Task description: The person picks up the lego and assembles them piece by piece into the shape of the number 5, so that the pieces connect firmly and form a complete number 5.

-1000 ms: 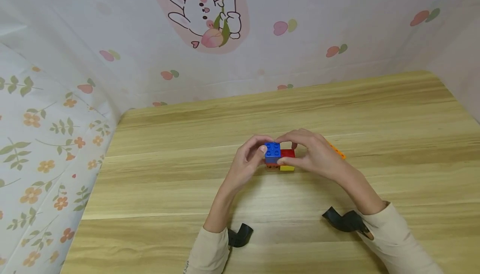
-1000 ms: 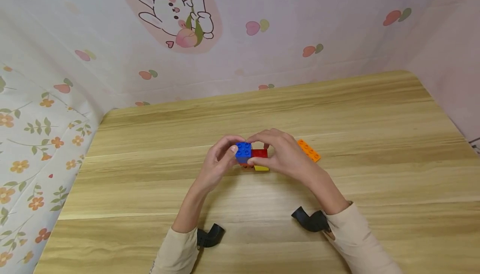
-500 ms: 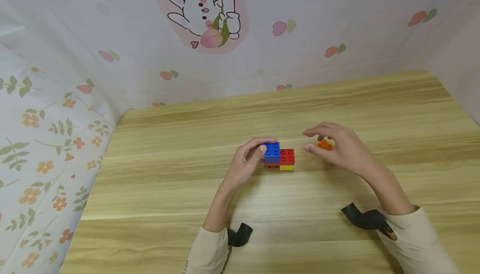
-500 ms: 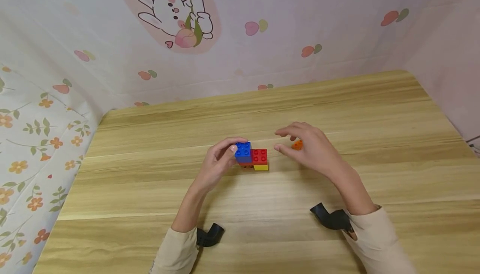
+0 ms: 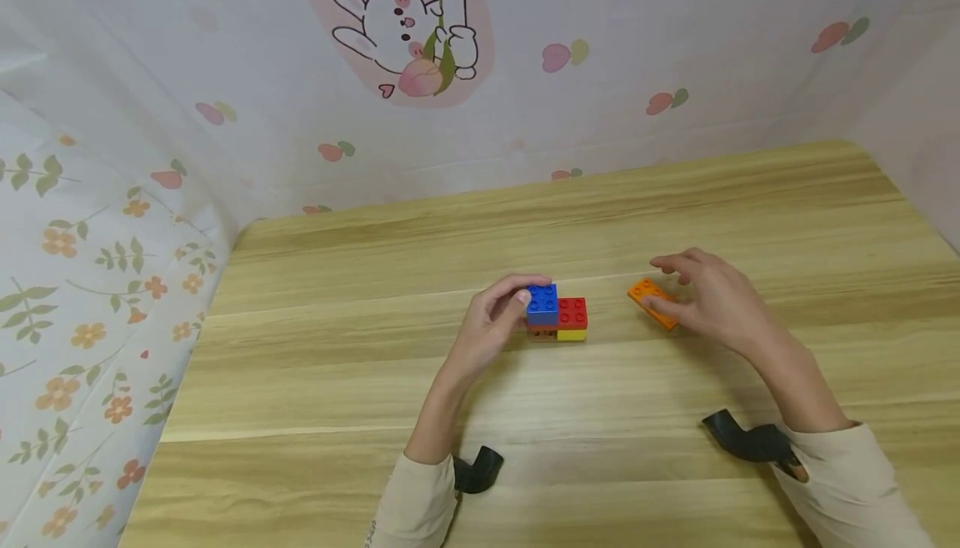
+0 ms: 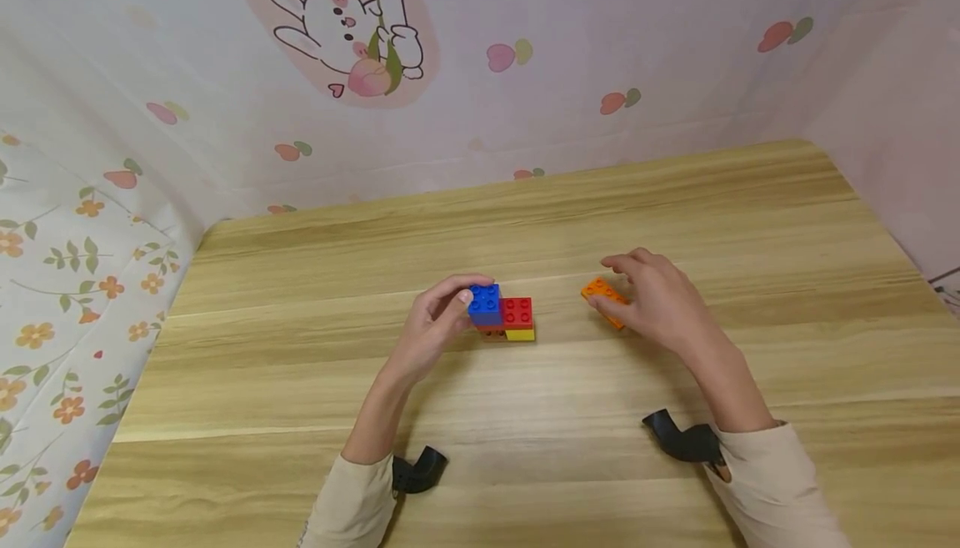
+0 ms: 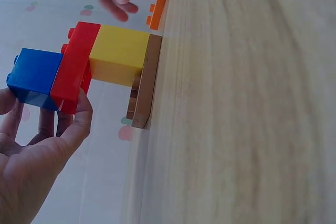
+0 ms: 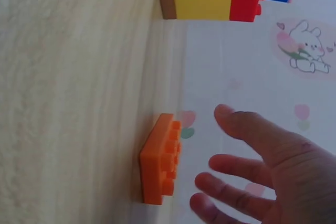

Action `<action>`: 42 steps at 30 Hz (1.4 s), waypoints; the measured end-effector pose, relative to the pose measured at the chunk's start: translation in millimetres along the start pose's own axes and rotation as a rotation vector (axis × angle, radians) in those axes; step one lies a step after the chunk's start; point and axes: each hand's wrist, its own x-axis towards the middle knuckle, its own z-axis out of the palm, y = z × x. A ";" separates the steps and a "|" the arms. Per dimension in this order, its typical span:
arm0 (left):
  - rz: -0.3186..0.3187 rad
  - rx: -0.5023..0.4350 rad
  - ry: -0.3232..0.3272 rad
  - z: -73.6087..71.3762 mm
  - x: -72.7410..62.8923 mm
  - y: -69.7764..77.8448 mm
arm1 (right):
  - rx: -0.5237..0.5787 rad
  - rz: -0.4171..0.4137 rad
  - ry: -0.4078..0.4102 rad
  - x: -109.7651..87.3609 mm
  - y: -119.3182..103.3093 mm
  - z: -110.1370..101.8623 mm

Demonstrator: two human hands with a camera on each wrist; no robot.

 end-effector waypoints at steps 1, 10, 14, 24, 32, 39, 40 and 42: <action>0.001 0.000 0.001 0.0 -0.2 0.2 | -0.003 0.010 -0.013 -0.4 0.9 0.2; 0.028 -0.014 -0.002 -2.9 1.2 -12.0 | -0.037 0.084 -0.114 -2.5 4.8 3.5; 0.036 -0.032 -0.010 -5.5 4.6 -27.7 | -0.015 0.120 -0.141 -4.0 5.0 5.1; 0.025 -0.089 -0.019 -7.4 4.2 -33.7 | -0.049 0.113 -0.157 -3.2 7.5 14.0; -0.032 -0.124 -0.023 -7.1 4.8 -31.4 | -0.056 0.095 -0.137 -2.3 5.8 13.1; -0.023 -0.129 -0.033 -7.9 5.7 -34.5 | -0.041 0.058 -0.100 -1.6 1.5 10.9; -0.022 -0.133 -0.039 -7.9 6.1 -34.7 | -0.041 0.051 -0.091 -1.2 0.5 10.2; -0.019 -0.140 -0.043 -8.1 6.6 -35.8 | -0.038 0.033 -0.074 -0.3 -1.4 8.8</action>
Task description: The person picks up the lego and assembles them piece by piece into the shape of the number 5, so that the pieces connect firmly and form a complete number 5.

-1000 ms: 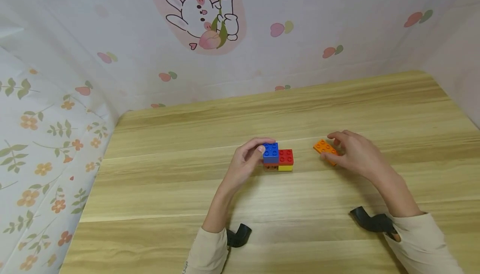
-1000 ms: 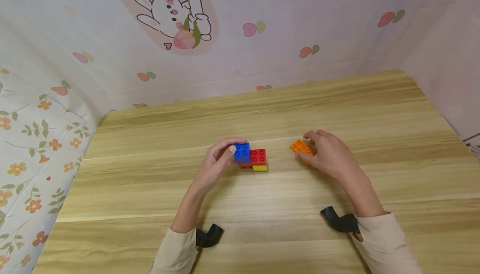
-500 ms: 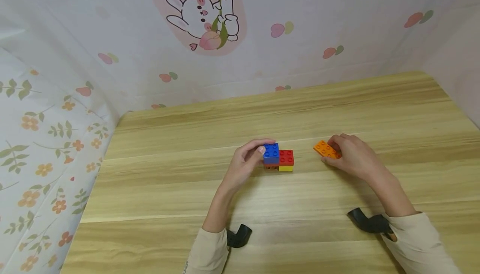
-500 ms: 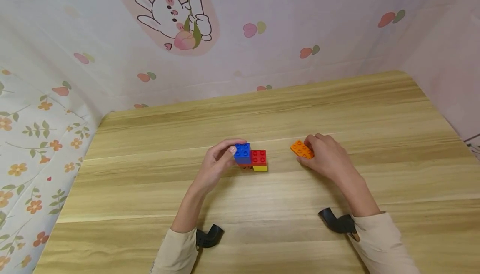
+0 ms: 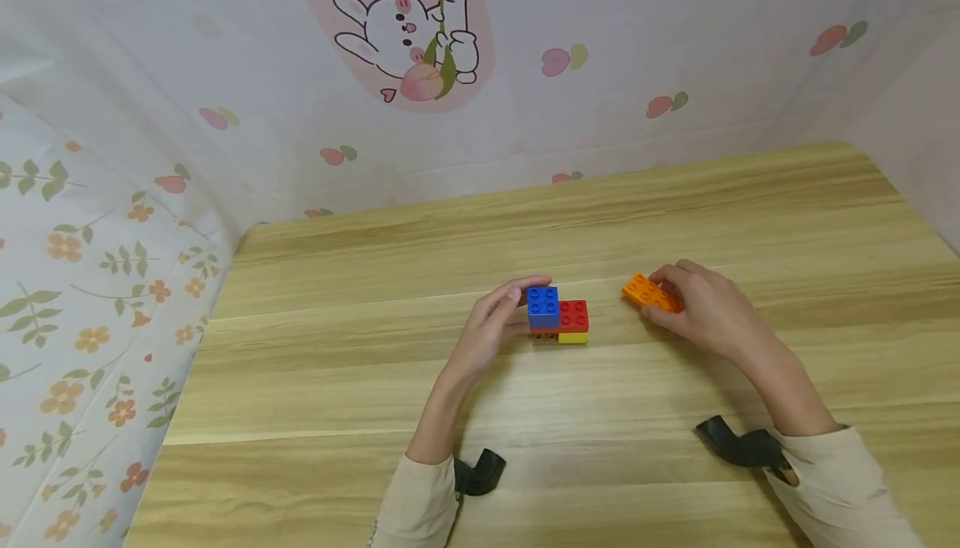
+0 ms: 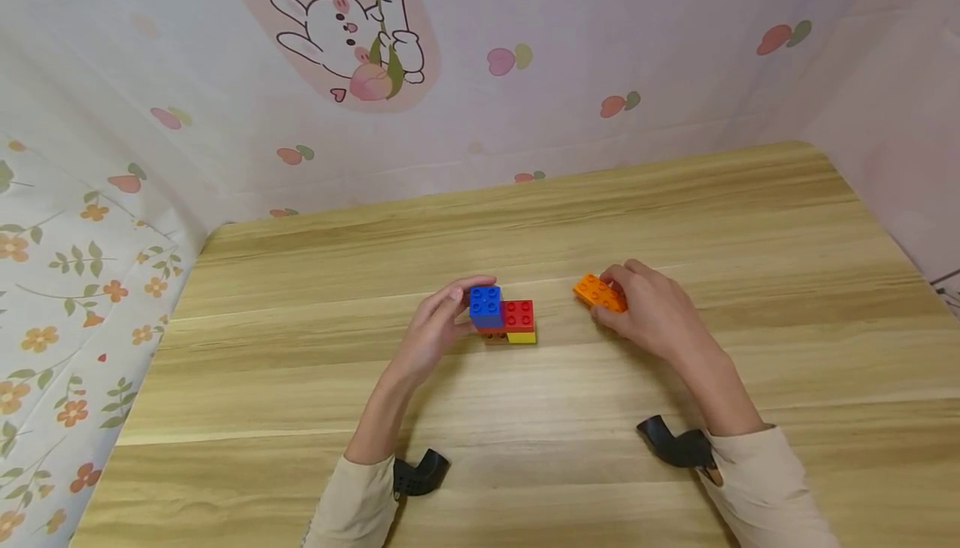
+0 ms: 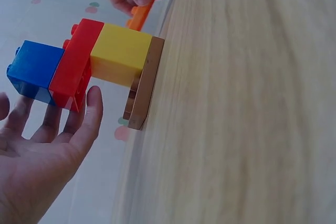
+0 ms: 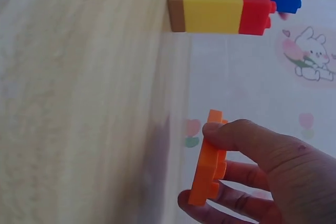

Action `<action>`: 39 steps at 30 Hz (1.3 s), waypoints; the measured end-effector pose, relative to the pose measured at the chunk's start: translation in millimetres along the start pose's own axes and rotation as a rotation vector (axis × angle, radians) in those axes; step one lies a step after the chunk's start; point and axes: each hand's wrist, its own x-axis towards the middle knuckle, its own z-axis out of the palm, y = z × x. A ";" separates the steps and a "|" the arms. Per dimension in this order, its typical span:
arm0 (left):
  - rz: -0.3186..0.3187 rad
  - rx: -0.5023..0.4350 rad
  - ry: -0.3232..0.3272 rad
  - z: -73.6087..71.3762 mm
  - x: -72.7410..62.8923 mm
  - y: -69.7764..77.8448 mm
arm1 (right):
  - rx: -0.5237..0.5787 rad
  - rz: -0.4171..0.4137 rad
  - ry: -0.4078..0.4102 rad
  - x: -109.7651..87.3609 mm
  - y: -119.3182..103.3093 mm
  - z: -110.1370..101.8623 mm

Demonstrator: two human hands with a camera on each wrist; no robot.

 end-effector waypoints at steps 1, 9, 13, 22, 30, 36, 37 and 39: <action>0.002 -0.002 -0.002 -0.1 0.2 -0.4 | 0.000 -0.008 0.007 0.3 -1.1 -0.9; -0.004 -0.063 -0.008 -0.9 -0.4 0.0 | 0.017 -0.105 0.089 4.4 -13.6 -7.4; -0.020 -0.119 -0.014 -0.2 -0.7 2.1 | 0.025 -0.155 0.108 5.4 -25.2 -13.5; -0.027 -0.126 -0.011 0.7 -1.4 5.5 | 0.037 -0.241 0.121 8.1 -52.5 -27.3; -0.010 -0.127 -0.006 1.0 -2.1 7.4 | 0.039 -0.266 0.109 10.4 -67.4 -33.4; 0.005 -0.097 0.001 0.3 -1.3 6.5 | 0.052 -0.294 0.122 12.2 -71.1 -34.9; 0.006 -0.089 0.002 0.4 -1.1 6.8 | 0.054 -0.303 0.126 12.6 -71.4 -35.0; 0.005 -0.073 0.006 0.3 -1.0 7.1 | 0.058 -0.321 0.134 13.2 -72.8 -35.3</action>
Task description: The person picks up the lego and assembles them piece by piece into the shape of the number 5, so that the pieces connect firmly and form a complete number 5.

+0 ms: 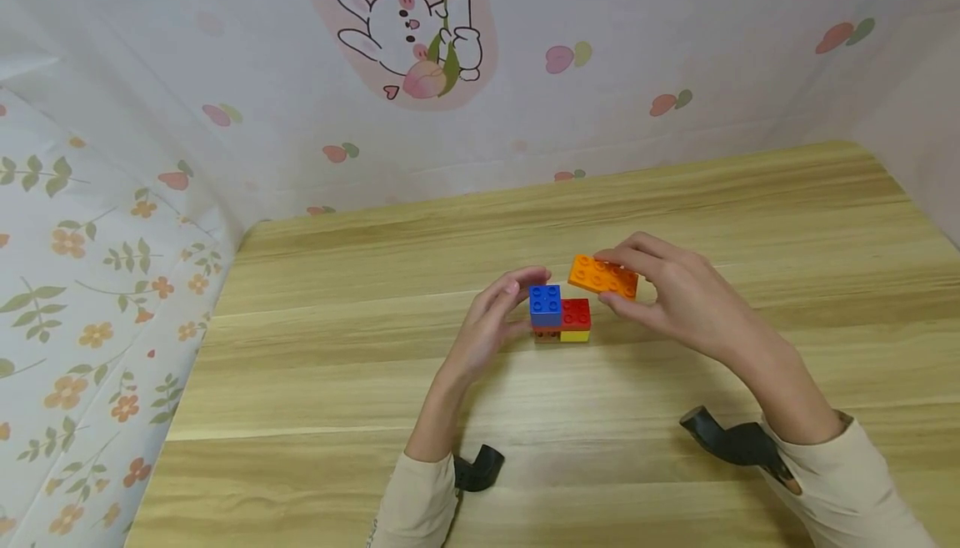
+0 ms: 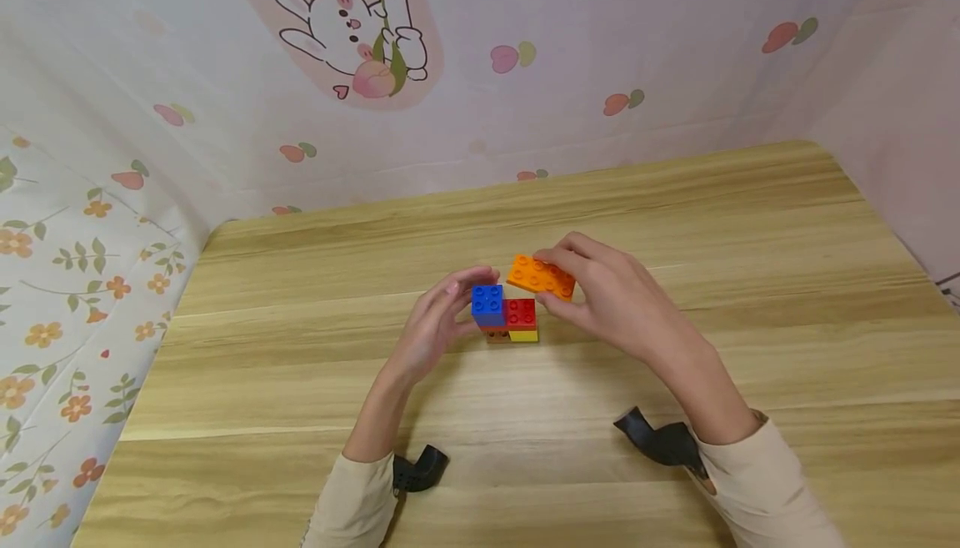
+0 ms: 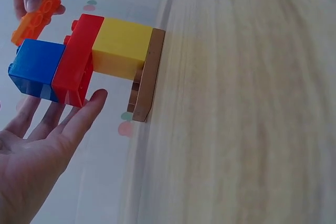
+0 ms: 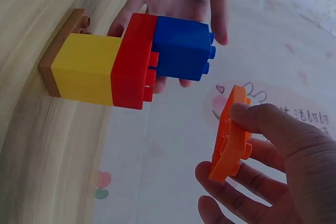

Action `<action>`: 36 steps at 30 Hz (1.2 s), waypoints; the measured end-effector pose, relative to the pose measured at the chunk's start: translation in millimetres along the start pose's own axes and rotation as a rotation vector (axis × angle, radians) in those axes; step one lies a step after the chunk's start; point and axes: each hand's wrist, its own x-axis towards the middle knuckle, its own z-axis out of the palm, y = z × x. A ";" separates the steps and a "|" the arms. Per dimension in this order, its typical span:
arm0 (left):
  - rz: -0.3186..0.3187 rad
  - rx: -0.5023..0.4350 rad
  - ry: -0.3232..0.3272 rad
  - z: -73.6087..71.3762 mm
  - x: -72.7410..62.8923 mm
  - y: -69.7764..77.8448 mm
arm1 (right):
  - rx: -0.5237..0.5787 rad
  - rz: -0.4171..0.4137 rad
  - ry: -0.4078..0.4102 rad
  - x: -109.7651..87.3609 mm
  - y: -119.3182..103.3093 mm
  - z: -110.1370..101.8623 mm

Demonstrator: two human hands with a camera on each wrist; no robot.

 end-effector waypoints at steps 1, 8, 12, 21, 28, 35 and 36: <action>-0.002 0.008 0.001 0.1 0.2 0.3 | 0.001 -0.009 0.003 0.7 -0.7 -0.1; -0.039 0.042 0.010 6.0 -2.2 17.8 | 0.013 -0.044 0.003 5.8 -7.4 -0.9; -0.047 0.067 0.009 8.4 -3.8 25.5 | 0.015 -0.047 0.000 9.4 -11.3 -1.1; 0.004 0.009 -0.001 2.1 0.8 6.5 | 0.007 -0.086 -0.007 15.4 -17.9 0.0; 0.038 -0.011 -0.019 1.1 1.7 3.4 | 0.003 -0.090 -0.025 15.9 -19.8 2.8; 0.031 0.003 -0.014 1.6 0.5 5.2 | 0.001 -0.102 -0.034 17.6 -21.2 6.0; 0.030 0.010 -0.012 1.5 0.2 5.3 | -0.001 -0.103 -0.036 17.8 -21.4 6.5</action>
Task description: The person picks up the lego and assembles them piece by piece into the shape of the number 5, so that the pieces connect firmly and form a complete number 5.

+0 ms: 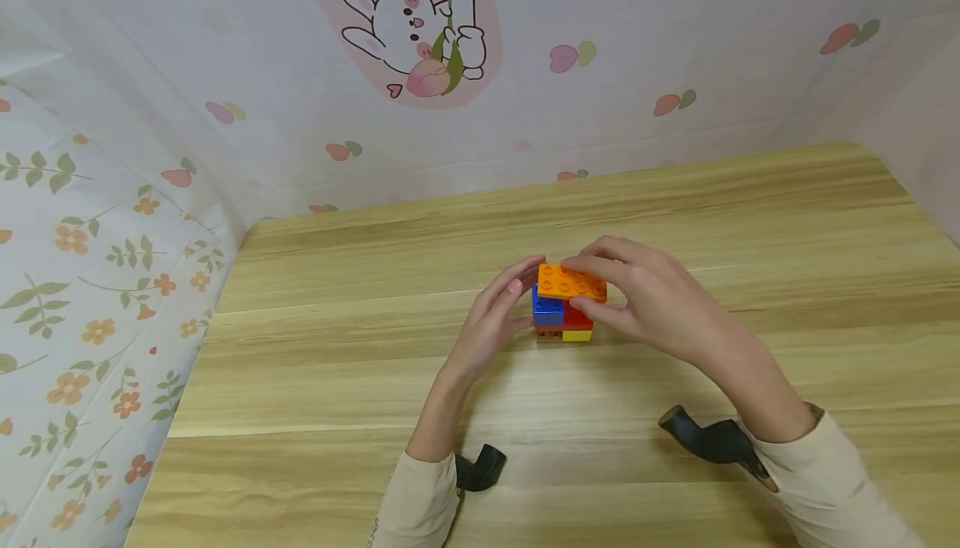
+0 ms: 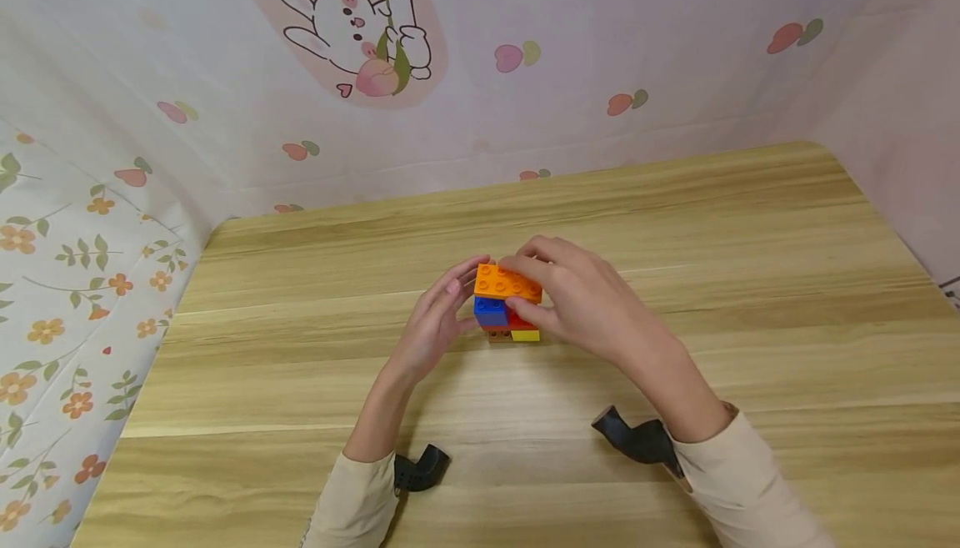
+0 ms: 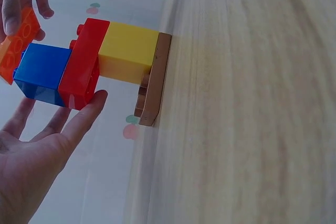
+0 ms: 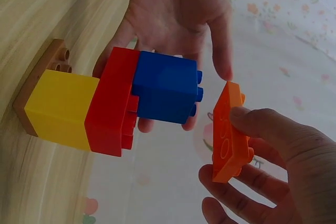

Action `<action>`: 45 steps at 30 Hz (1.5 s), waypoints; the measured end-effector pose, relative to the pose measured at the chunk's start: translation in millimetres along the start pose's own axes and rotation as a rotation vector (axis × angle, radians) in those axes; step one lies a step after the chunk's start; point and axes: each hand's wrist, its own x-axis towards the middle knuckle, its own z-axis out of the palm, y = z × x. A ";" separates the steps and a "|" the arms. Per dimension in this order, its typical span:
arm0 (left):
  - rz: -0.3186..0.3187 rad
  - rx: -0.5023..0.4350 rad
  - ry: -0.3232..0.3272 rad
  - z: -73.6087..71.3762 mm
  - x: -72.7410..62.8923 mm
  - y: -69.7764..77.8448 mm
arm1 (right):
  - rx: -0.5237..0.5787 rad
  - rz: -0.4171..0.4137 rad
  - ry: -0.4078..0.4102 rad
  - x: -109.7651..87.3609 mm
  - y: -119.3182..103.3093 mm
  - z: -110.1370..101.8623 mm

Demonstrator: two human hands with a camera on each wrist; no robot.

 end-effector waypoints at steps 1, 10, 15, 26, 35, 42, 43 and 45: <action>-0.001 0.008 0.002 0.0 -0.3 0.1 | 0.001 0.001 -0.003 0.1 -0.2 0.6; 0.005 0.016 -0.013 -0.3 -0.6 -0.6 | -0.003 -0.019 -0.018 0.8 -1.6 4.9; 0.003 0.000 -0.030 0.5 -0.6 -0.9 | -0.004 -0.026 -0.020 0.8 -1.9 7.4; -0.001 -0.010 -0.032 0.7 -0.5 -1.6 | -0.017 -0.030 -0.031 1.5 -1.7 9.9; 0.009 -0.006 -0.046 0.0 -0.3 -2.7 | -0.031 -0.029 -0.031 0.7 -1.5 12.1; 0.003 -0.016 -0.053 -0.3 -0.4 -1.9 | -0.022 -0.026 -0.027 -0.7 -0.9 14.0; -0.001 -0.018 -0.052 -0.4 -0.5 -1.8 | -0.019 -0.025 -0.028 -0.8 -0.9 14.3; -0.006 -0.022 -0.052 -0.4 -0.4 -1.9 | -0.017 -0.023 -0.030 -1.0 -0.9 14.8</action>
